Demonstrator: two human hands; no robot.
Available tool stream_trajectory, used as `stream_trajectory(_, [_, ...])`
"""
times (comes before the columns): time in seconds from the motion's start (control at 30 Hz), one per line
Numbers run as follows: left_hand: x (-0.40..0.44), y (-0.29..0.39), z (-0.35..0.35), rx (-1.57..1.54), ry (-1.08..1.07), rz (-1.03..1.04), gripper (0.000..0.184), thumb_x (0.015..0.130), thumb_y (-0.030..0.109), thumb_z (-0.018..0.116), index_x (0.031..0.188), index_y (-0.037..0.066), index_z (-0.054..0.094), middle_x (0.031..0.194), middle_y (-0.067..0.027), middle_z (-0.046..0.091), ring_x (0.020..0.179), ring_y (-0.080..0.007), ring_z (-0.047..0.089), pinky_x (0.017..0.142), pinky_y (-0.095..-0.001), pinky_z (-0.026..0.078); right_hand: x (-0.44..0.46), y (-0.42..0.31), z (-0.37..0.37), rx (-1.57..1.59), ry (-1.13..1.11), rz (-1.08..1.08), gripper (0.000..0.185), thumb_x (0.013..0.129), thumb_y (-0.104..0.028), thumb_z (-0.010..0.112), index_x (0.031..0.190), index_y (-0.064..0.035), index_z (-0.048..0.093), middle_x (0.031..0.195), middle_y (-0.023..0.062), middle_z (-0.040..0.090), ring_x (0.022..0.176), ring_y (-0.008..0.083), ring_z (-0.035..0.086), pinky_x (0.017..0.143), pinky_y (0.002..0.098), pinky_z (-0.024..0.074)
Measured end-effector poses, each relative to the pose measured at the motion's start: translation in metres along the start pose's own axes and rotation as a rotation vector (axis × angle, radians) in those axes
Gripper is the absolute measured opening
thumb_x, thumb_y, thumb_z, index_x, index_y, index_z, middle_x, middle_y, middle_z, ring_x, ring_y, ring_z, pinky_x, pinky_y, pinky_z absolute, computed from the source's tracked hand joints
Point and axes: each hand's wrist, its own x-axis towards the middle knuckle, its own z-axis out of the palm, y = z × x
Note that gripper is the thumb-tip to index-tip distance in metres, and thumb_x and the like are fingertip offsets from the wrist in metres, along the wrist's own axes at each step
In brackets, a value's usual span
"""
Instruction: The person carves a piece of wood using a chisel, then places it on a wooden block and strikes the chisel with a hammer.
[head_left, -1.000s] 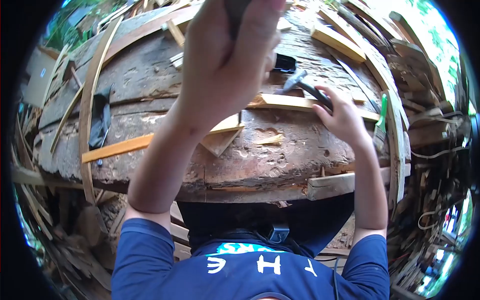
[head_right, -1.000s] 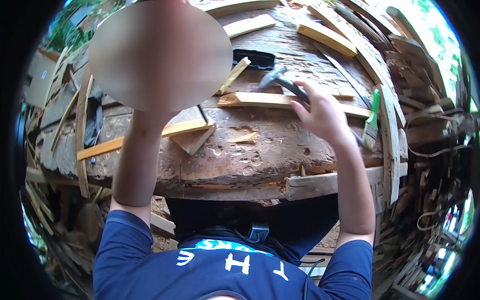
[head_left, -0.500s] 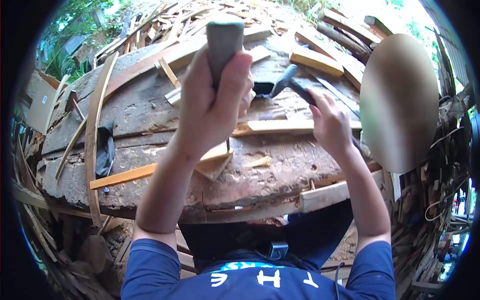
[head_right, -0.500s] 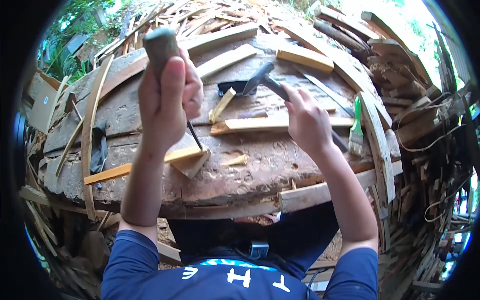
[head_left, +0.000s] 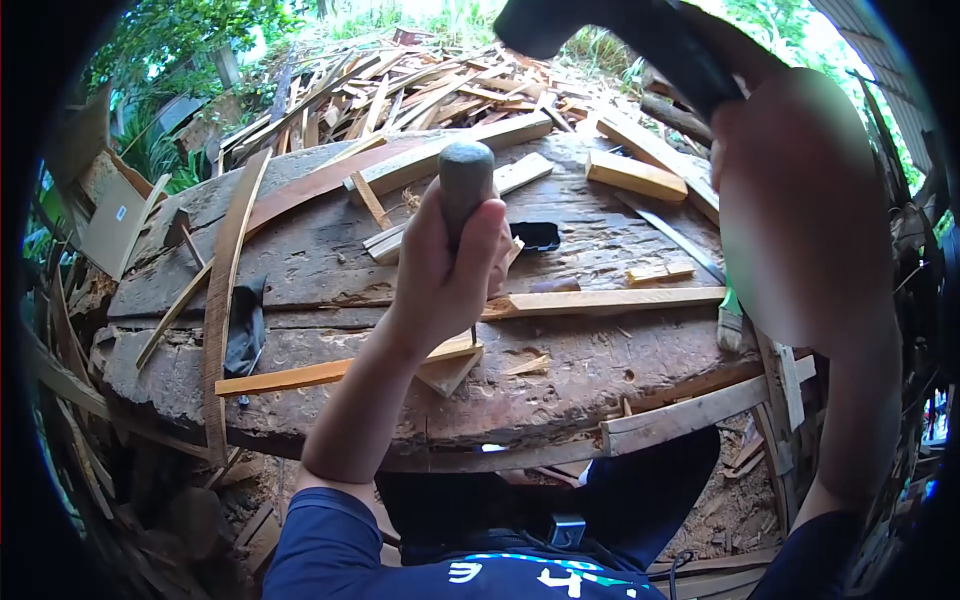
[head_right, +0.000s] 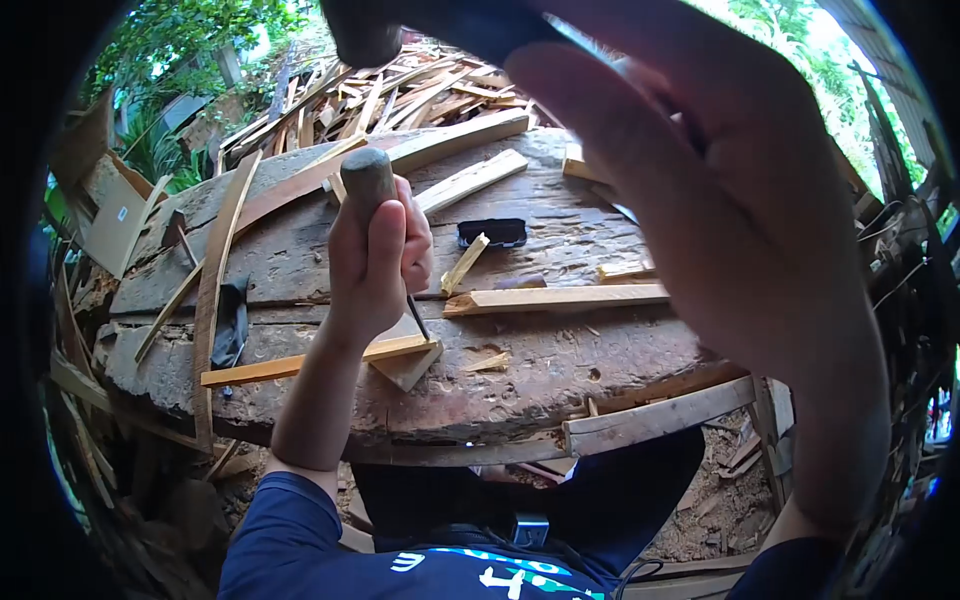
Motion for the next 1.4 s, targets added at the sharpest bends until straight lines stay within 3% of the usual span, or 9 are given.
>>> stream_trajectory(0.1, [0.001,-0.001,-0.002,0.019,-0.028,0.031,0.033,0.109,0.037,0.051,0.097,0.007,0.046,0.067,0.0039,0.041,0.052,-0.0020,0.038,0.044,-0.0197,0.029,0.013,-0.007,-0.036,-0.108,0.105,0.058,0.034,0.107,-0.033,0.056,0.129,-0.0080,0.062,0.068,-0.0033,0.053,0.039,0.0020,0.032,0.037,0.0214,0.0208])
stream_trajectory(0.3, [-0.001,-0.002,-0.001,-0.001,-0.021,0.048,0.034,0.108,0.037,0.052,0.092,0.007,0.047,0.067,0.0027,0.044,0.051,-0.0028,0.039,0.044,-0.0204,0.030,0.053,-0.034,-0.053,0.333,-0.259,-0.130,0.056,0.102,-0.065,0.046,0.091,-0.0103,0.052,0.077,0.0053,0.057,0.047,0.0144,0.045,0.040,0.0218,0.0299])
stream_trajectory(0.4, [0.000,-0.010,-0.004,0.037,-0.063,0.101,0.034,0.109,0.036,0.052,0.092,0.007,0.047,0.065,0.0032,0.044,0.051,-0.0025,0.039,0.044,-0.0206,0.030,0.010,-0.027,0.020,0.001,-0.463,0.379,0.049,0.100,-0.039,0.067,0.138,-0.0088,0.061,0.077,-0.0011,0.058,0.054,0.0045,0.048,0.048,0.0209,0.0363])
stream_trajectory(0.73, [0.003,-0.011,-0.005,0.046,-0.080,0.107,0.049,0.109,0.038,0.050,0.072,0.009,0.043,0.058,0.0032,0.041,0.045,-0.0030,0.036,0.040,-0.0225,0.024,0.000,0.020,0.020,0.039,-0.211,0.122,0.035,0.102,-0.038,0.064,0.122,-0.0089,0.066,0.071,-0.0046,0.052,0.054,0.0021,0.044,0.044,0.0209,0.0309])
stream_trajectory(0.8, [0.007,-0.016,-0.007,0.133,-0.011,0.031,0.018,0.109,0.024,0.052,0.102,0.007,0.052,0.062,0.0059,0.048,0.044,-0.0005,0.042,0.037,-0.0210,0.035,-0.002,0.022,0.022,0.075,-0.218,0.100,0.034,0.103,-0.037,0.063,0.121,-0.0091,0.067,0.069,-0.0054,0.050,0.053,0.0020,0.043,0.044,0.0211,0.0296])
stream_trajectory(0.93, [0.008,-0.022,-0.011,-0.013,-0.065,0.119,0.018,0.109,0.023,0.051,0.100,0.007,0.053,0.059,0.0073,0.046,0.041,-0.0003,0.040,0.034,-0.0199,0.034,-0.011,0.029,0.027,0.162,-0.223,0.081,0.031,0.104,-0.037,0.061,0.117,-0.0095,0.068,0.064,-0.0072,0.046,0.052,0.0019,0.040,0.042,0.0217,0.0270])
stream_trajectory(1.13, [0.025,-0.040,-0.019,-0.062,-0.162,0.320,0.021,0.109,0.021,0.050,0.095,0.006,0.053,0.058,0.0065,0.045,0.041,-0.0005,0.040,0.033,-0.0191,0.034,-0.071,0.080,0.064,0.079,-0.439,0.477,0.029,0.106,-0.036,0.058,0.112,-0.0100,0.069,0.058,-0.0097,0.041,0.050,0.0016,0.037,0.039,0.0225,0.0232])
stream_trajectory(1.27, [0.024,-0.039,-0.018,0.004,-0.153,0.429,0.022,0.109,0.022,0.050,0.093,0.007,0.054,0.058,0.0064,0.044,0.040,-0.0015,0.037,0.033,-0.0192,0.031,-0.121,0.138,0.101,-0.531,-0.600,0.197,0.028,0.104,-0.030,0.060,0.101,-0.0020,0.061,0.066,0.0141,0.062,0.059,0.0282,0.062,0.057,0.0418,0.0442])
stream_trajectory(1.4, [0.019,-0.044,-0.017,0.029,-0.132,0.396,0.022,0.109,0.022,0.050,0.093,0.007,0.053,0.058,0.0063,0.044,0.040,-0.0015,0.037,0.033,-0.0193,0.031,-0.118,0.139,0.116,-0.497,-0.471,0.113,0.020,0.096,-0.021,0.071,0.103,-0.0037,0.065,0.081,0.0152,0.069,0.071,0.0314,0.069,0.066,0.0412,0.0511])
